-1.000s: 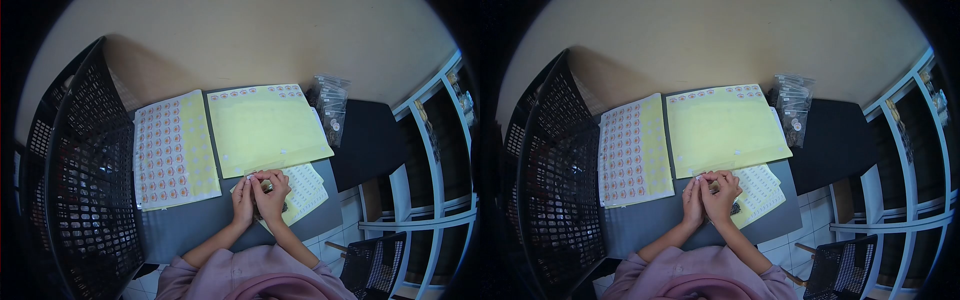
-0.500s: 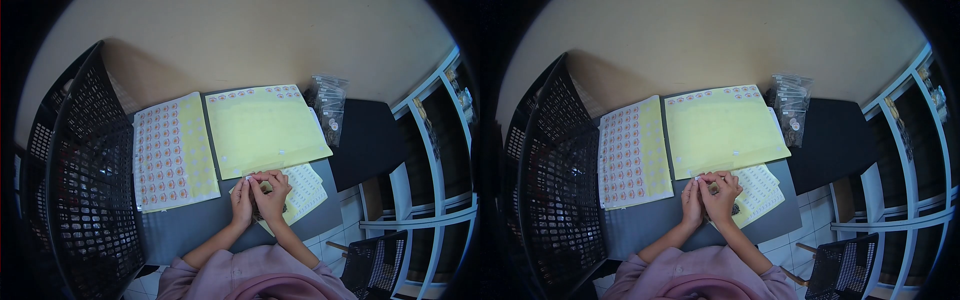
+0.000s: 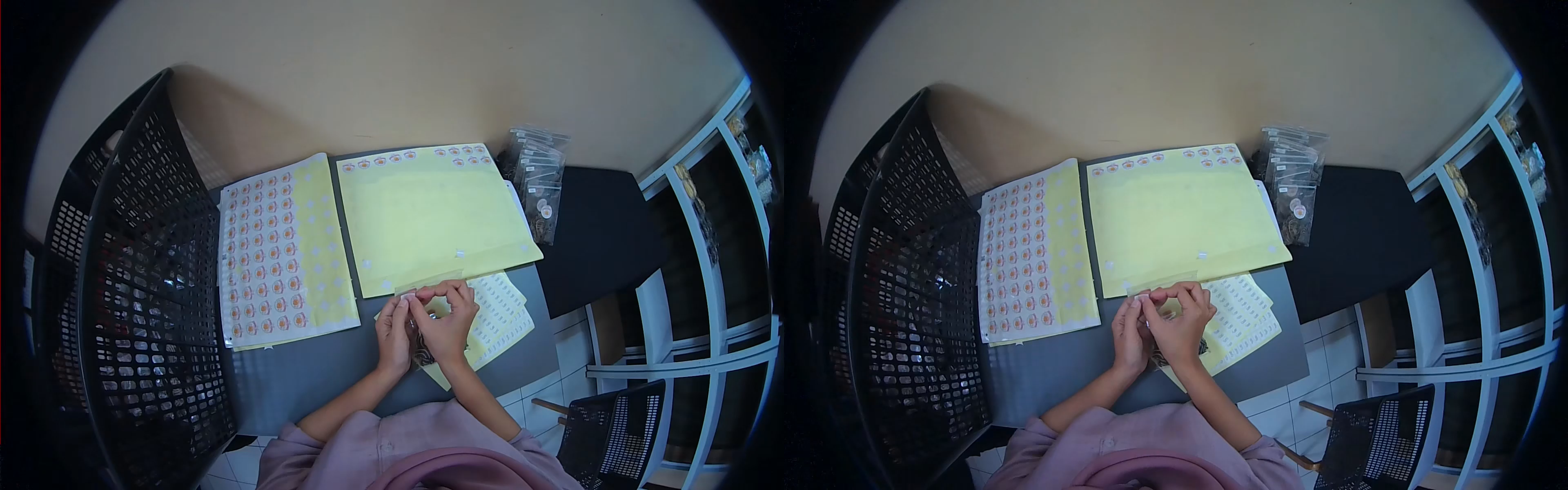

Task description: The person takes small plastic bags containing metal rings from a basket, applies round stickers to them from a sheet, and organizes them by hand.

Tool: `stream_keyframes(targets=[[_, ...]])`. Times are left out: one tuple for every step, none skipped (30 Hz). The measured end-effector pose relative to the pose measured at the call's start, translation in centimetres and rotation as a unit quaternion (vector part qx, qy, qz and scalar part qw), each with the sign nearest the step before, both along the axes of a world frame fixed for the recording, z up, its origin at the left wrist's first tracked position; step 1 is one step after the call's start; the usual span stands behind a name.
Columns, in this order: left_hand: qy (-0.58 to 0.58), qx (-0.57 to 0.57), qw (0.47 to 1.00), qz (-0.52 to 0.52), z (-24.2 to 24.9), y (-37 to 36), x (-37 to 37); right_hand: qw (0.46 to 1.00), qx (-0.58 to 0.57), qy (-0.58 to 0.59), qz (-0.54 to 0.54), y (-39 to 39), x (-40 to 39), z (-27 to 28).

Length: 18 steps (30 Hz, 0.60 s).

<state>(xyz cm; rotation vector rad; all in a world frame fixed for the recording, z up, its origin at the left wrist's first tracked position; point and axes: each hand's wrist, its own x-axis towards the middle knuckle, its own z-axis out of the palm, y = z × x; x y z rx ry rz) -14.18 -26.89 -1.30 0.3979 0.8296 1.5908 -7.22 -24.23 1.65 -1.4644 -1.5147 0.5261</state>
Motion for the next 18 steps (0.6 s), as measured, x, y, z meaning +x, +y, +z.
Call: stream_keyframes(targets=[[-0.001,0.003,1.0,-0.001,-0.2,0.0,0.0,1.0,-0.003,0.011,0.004,0.0,0.1,0.0],[0.013,0.015,1.0,-0.009,-0.6,0.0,-0.1,1.0,-0.006,0.021,0.009,-0.1,0.2,0.0],[0.026,0.028,0.999,-0.017,-0.8,0.0,-0.1,1.0,-0.003,0.021,0.008,-0.1,0.4,-0.1],[0.025,0.031,0.999,-0.017,-0.8,0.0,-0.1,1.0,-0.008,0.024,0.015,-0.1,0.6,-0.2],[0.039,0.029,0.999,-0.012,-0.8,0.0,-0.1,0.999,-0.013,0.027,0.022,-0.1,0.8,-0.3],[0.052,0.026,0.998,-0.006,-0.8,0.0,-0.1,0.999,-0.01,0.026,0.022,-0.1,0.9,-0.2],[0.051,0.028,0.998,-0.006,-0.9,0.0,0.0,0.999,-0.008,0.024,0.024,-0.2,1.1,0.1],[0.056,0.022,0.998,-0.012,-0.9,-0.1,0.0,0.999,-0.006,0.023,0.027,-0.3,1.3,0.2],[0.062,0.016,0.998,-0.018,-0.9,-0.1,0.0,0.999,-0.003,0.022,0.028,-0.3,1.5,0.4],[0.061,0.019,0.998,-0.016,-0.9,-0.1,0.0,0.999,0.009,0.036,0.03,-0.2,1.8,0.5],[0.062,0.011,0.998,-0.02,-0.7,-0.1,-0.1,0.998,0.022,0.05,0.031,-0.2,2.2,0.6],[0.062,0.003,0.998,-0.024,-0.5,-0.1,-0.1,0.991,0.081,0.103,0.042,0.3,2.7,0.1],[0.062,0.005,0.998,-0.022,-0.1,-0.1,-0.2,0.99,0.083,0.103,0.044,0.9,3.5,0.0],[0.075,-0.01,0.997,-0.025,0.3,-0.2,-0.3,0.985,0.128,0.11,0.031,1.7,4.3,0.1],[0.089,-0.025,0.995,-0.029,0.5,-0.2,-0.3,0.978,0.173,0.117,0.019,2.7,5.1,0.5],[0.096,-0.018,0.995,-0.021,0.4,-0.1,-0.3,0.982,0.173,0.069,0.025,4.1,6.0,1.1],[0.096,-0.015,0.995,-0.018,0.4,-0.1,-0.3,0.984,0.174,0.021,0.031,5.9,6.8,1.9],[0.094,-0.01,0.995,-0.028,0.3,-0.1,-0.4,0.985,0.17,0.008,0.041,8.0,7.1,2.3]])
